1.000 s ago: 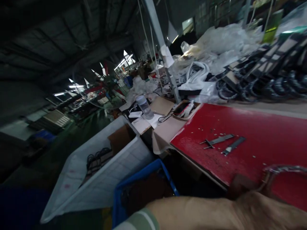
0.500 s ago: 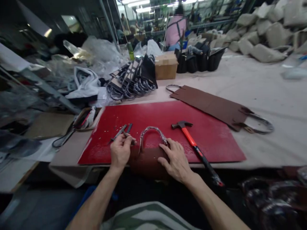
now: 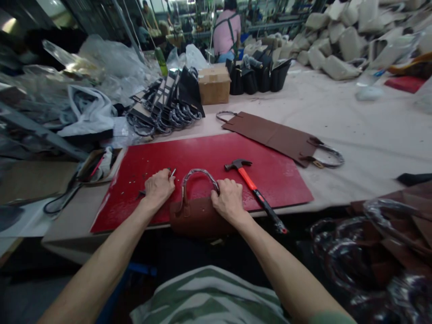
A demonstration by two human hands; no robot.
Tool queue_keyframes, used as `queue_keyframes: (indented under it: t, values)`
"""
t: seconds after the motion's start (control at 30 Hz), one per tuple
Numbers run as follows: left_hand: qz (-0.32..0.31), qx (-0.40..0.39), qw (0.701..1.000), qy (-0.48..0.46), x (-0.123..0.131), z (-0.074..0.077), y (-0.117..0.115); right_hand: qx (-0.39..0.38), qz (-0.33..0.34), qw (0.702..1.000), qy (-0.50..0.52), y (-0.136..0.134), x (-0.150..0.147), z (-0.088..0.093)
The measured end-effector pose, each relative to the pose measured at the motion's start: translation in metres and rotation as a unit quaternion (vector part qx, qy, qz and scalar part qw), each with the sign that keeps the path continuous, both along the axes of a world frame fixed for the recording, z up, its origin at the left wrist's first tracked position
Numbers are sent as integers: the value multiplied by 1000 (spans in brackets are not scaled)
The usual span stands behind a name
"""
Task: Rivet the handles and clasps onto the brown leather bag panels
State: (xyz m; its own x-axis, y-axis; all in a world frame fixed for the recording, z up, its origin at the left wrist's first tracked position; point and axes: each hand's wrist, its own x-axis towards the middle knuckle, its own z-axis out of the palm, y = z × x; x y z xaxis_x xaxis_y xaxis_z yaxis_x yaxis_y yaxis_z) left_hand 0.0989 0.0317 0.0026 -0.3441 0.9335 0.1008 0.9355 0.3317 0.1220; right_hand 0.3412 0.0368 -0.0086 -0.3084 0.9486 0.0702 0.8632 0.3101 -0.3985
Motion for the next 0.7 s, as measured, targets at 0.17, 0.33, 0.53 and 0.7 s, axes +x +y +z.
queue_keyframes:
  t: [0.17, 0.33, 0.53, 0.7]
  values:
    - [-11, 57, 998, -16, -3, -6, -16, -65, 13, 998, 6, 12, 0, 11]
    - [13, 192, 975, -114, 0, -10, -58, -151, 37, 986, 66, 19, 16, 33]
    - [-24, 245, 928, -280, 32, -25, -106, -272, 41, 946, 171, 25, 23, 55]
    - [51, 216, 887, -405, 48, -27, -114, -357, -11, 892, 276, 22, 17, 61]
